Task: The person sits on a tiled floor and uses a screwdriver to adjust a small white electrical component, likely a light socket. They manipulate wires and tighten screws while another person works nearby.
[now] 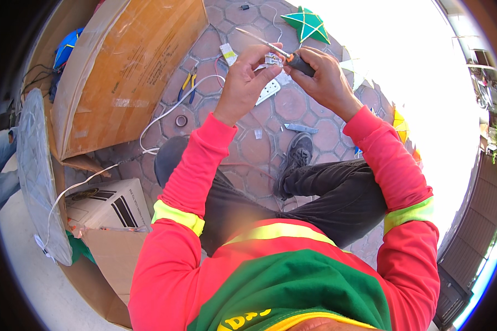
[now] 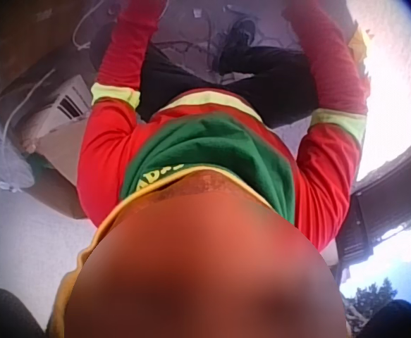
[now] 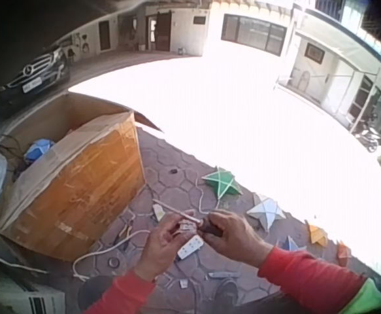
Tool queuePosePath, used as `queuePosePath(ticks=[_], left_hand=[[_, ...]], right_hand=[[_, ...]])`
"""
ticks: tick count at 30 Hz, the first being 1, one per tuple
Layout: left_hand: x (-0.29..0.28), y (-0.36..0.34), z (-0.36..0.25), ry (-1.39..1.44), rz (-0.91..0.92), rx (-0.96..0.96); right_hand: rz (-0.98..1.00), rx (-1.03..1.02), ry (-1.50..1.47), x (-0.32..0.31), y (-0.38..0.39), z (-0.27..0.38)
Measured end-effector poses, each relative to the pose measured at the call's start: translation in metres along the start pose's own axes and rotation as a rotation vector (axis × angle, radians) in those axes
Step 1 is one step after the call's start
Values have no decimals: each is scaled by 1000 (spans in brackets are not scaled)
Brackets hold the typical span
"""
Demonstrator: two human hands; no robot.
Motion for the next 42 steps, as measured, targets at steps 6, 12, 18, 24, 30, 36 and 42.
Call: queuePosePath(ticks=[6, 12, 18, 24, 30, 36, 42], left_hand=[[2, 3, -4, -68, -13, 38], [3, 3, -8, 37, -55, 10], [6, 3, -19, -43, -14, 77], [8, 4, -25, -53, -42, 128], [10, 5, -29, -86, -53, 191], [9, 7, -29, -75, -70, 174], [9, 9, -30, -82, -95, 206]], right_hand=[[-7, -10, 1, -2, -1, 2], [8, 41, -14, -3, 1, 1], [-15, -17, -5, -5, 0, 2], [-34, -15, -38, -6, 0, 4], [-28, -21, -26, -7, -1, 7], [23, 284, -232, 2, 4, -3], [104, 635, -430, 13, 12, -13]])
Point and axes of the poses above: each hand's wrist, its own y-axis away from the middle knuckle, its own x-axis out of the palm, z = x × y, the point moved 5 cm from there along -y, towards the middle knuckle, and after that the axes turned 12 degrees about -z, right-handed, at the moved point
